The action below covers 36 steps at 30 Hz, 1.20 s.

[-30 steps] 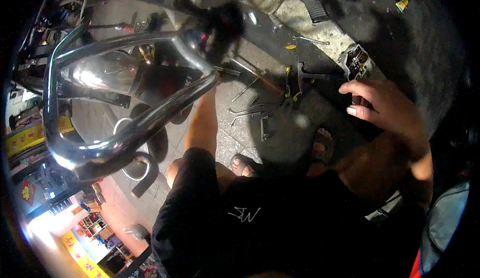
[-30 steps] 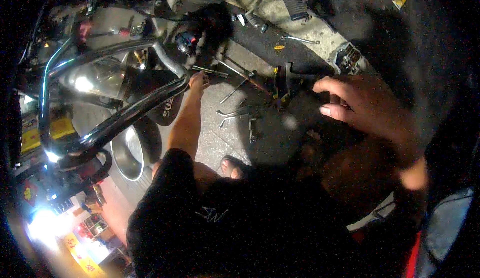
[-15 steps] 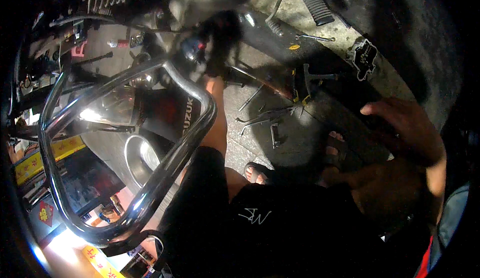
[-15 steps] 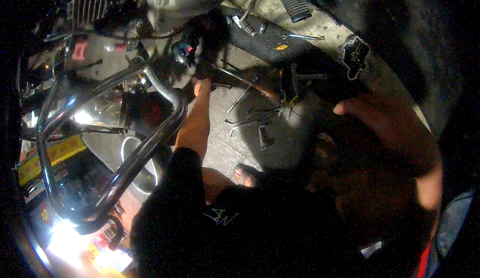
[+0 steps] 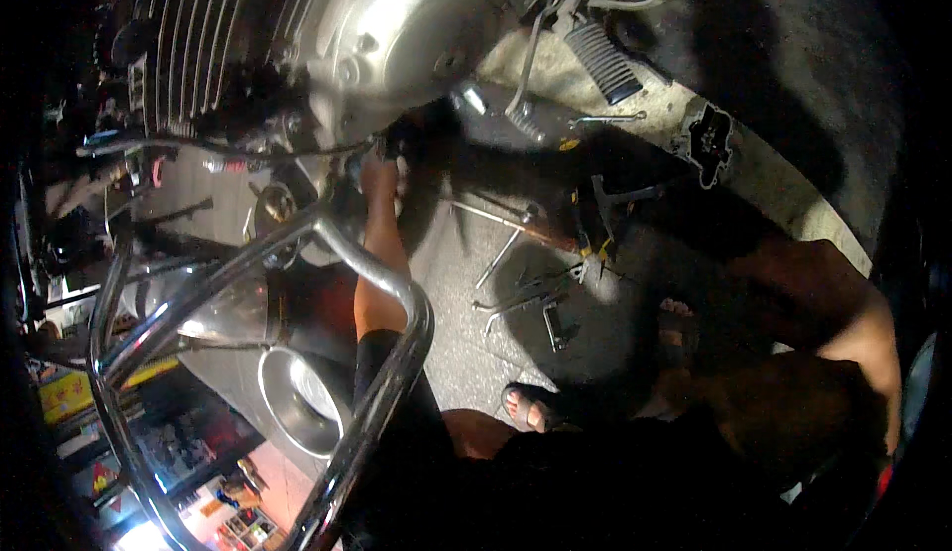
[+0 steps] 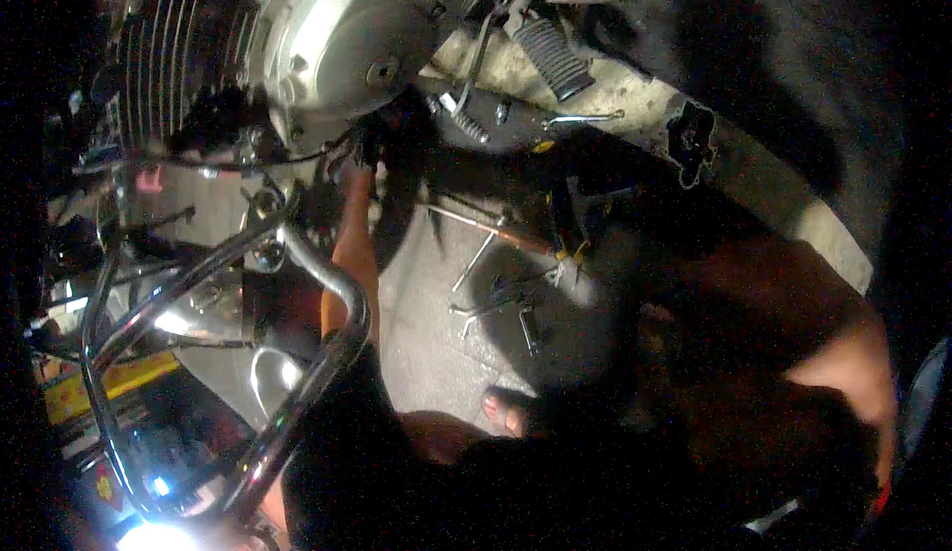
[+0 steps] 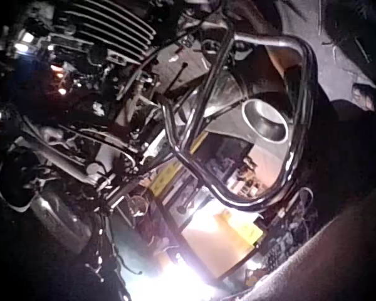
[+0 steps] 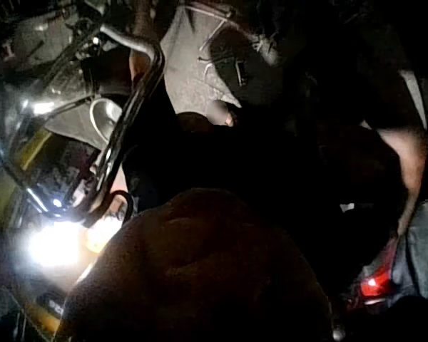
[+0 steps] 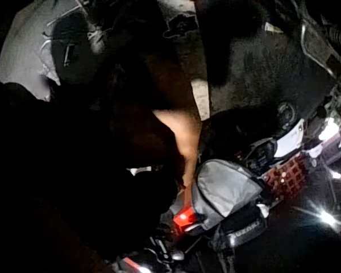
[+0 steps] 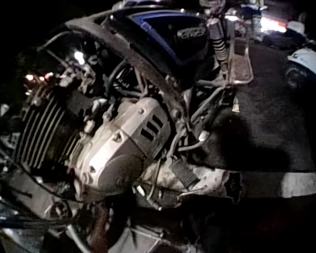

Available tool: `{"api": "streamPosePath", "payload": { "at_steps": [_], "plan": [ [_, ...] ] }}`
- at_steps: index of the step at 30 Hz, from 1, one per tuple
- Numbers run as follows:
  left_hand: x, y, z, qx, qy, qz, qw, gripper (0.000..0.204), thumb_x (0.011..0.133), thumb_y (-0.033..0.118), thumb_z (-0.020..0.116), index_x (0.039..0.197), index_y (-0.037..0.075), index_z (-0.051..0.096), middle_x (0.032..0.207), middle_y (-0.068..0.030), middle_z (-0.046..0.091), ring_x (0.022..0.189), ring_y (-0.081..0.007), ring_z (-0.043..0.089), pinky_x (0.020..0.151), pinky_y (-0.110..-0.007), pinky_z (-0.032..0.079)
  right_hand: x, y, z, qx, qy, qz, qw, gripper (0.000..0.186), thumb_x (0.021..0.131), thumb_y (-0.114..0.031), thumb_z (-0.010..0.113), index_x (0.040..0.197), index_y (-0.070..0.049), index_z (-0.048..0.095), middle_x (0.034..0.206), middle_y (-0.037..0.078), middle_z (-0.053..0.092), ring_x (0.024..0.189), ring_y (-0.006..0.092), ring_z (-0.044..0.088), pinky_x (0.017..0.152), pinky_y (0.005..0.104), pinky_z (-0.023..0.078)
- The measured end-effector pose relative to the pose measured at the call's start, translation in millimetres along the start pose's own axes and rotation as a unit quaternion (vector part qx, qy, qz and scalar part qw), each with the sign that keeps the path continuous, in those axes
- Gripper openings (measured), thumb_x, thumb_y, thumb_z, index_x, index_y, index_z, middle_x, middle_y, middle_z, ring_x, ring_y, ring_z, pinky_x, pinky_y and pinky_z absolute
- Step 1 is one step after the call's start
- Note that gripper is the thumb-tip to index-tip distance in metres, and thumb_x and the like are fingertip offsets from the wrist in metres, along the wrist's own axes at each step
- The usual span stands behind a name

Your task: The person works on the engine area of a motorcycle on a sidewalk at night, using an impact driver to loosen components, removing a metal frame piece, and then using a wrench on the engine side.

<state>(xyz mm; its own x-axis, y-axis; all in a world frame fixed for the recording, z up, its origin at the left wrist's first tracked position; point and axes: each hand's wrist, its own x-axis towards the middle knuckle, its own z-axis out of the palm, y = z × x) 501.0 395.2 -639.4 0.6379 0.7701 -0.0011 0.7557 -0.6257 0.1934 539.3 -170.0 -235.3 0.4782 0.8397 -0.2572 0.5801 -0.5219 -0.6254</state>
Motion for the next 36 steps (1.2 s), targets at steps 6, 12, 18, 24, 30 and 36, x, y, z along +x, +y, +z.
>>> {"api": "streamPosePath", "payload": {
  "at_steps": [6, 12, 18, 24, 30, 36],
  "plan": [
    [28.4, 15.9, 27.7, 0.007, -0.067, -0.011, 0.998, 0.048, 0.077, 0.034, 0.068, 0.116, 0.008, 0.059, 0.103, -0.0120, 0.066, 0.095, -0.0309, 0.063, 0.082, -0.043, 0.048, -31.0, 12.7, 12.9, -0.080, 0.006, 0.062, 0.995, 0.036, 0.074, -0.010, 0.070, 0.109, -0.002, 0.063, 0.100, 0.017, 0.066, 0.092, 0.0336, 0.065, 0.080, 0.0388, 0.052],
    [-7.6, -1.5, 7.7, -0.092, -0.047, -0.013, 0.995, 0.054, 0.073, 0.038, 0.072, 0.114, 0.005, 0.059, 0.100, -0.0134, 0.066, 0.093, -0.0303, 0.063, 0.081, -0.042, 0.048, -46.7, 29.7, 13.5, 0.023, -0.052, 0.127, 0.990, 0.036, 0.074, -0.011, 0.070, 0.108, -0.002, 0.063, 0.104, 0.016, 0.065, 0.096, 0.0341, 0.063, 0.084, 0.0398, 0.051],
    [-110.3, 12.5, -4.9, -0.301, -0.136, 0.012, 0.944, 0.060, 0.069, 0.042, 0.076, 0.111, 0.001, 0.060, 0.098, -0.0147, 0.066, 0.091, -0.0298, 0.063, 0.081, -0.040, 0.048, -41.5, 32.1, 18.5, 0.027, -0.025, -0.040, 0.999, 0.042, 0.075, -0.014, 0.070, 0.114, -0.004, 0.059, 0.106, 0.015, 0.065, 0.098, 0.0334, 0.063, 0.086, 0.0403, 0.049],
    [-203.3, 8.6, -21.0, -0.352, -0.219, 0.005, 0.910, 0.067, 0.065, 0.046, 0.081, 0.108, -0.002, 0.061, 0.095, -0.0160, 0.066, 0.089, -0.0292, 0.062, 0.080, -0.038, 0.048, -29.9, -3.1, 19.7, 0.016, -0.076, -0.038, 0.996, 0.036, 0.086, -0.029, 0.063, 0.114, -0.009, 0.057, 0.094, 0.017, 0.065, 0.088, 0.0336, 0.064, 0.077, 0.0410, 0.050],
    [-244.5, -13.8, 1.4, -0.135, -0.324, -0.068, 0.934, 0.066, 0.062, 0.049, 0.084, 0.097, -0.003, 0.065, 0.079, -0.0130, 0.065, 0.070, -0.0235, 0.061, 0.065, -0.035, 0.049, -33.1, -16.5, 29.3, -0.062, -0.089, -0.079, 0.991, 0.035, 0.084, -0.028, 0.066, 0.109, -0.006, 0.059, 0.083, 0.010, 0.064, 0.077, 0.0235, 0.065, 0.071, 0.0352, 0.050],
    [-333.0, -6.3, 2.8, -0.404, -0.386, -0.152, 0.815, 0.053, 0.066, 0.048, 0.082, 0.085, 0.001, 0.068, 0.081, -0.0071, 0.066, 0.070, -0.0164, 0.062, 0.057, -0.031, 0.047, -29.7, -8.8, 40.6, -0.003, -0.104, -0.148, 0.983, 0.034, 0.084, -0.027, 0.064, 0.110, -0.007, 0.058, 0.082, 0.015, 0.064, 0.075, 0.0315, 0.064, 0.067, 0.0395, 0.049]
  ]
}}
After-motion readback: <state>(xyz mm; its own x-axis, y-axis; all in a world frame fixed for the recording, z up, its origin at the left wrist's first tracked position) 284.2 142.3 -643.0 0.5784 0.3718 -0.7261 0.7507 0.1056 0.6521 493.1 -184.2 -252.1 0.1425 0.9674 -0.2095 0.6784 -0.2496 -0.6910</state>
